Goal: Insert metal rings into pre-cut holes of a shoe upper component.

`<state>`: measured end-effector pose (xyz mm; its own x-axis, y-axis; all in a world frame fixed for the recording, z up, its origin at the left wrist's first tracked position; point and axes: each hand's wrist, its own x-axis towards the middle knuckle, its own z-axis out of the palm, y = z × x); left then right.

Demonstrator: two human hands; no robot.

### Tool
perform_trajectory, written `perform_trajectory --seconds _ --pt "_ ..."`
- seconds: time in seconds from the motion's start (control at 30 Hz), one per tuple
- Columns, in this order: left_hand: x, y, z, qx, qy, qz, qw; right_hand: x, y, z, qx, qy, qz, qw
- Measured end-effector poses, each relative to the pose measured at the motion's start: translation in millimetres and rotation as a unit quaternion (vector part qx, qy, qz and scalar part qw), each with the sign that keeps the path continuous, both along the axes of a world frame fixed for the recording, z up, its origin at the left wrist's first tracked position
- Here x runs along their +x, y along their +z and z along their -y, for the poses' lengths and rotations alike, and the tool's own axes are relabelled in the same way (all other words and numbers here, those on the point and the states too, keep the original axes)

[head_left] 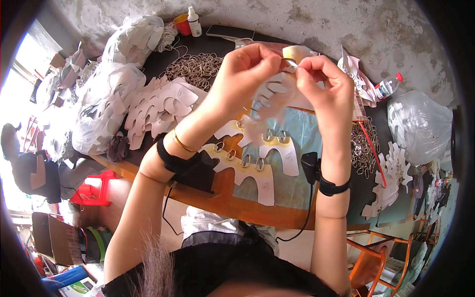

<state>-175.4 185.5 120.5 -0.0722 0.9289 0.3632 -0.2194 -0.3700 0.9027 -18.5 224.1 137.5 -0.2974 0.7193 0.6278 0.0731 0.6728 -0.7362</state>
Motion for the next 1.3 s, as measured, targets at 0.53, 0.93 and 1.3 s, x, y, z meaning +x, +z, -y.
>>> perform_trajectory --seconds 0.53,0.93,1.3 --pt "-5 4 5 -0.003 0.037 -0.048 0.998 -2 6 -3 0.066 0.022 -0.018 0.997" --pt "-2 10 11 -0.03 0.077 -0.177 0.981 -5 1 -6 0.391 -0.117 0.103 0.907" --pt "-6 -2 1 -0.025 -0.032 -0.136 0.99 -6 -3 -10 0.254 -0.083 0.036 0.963"
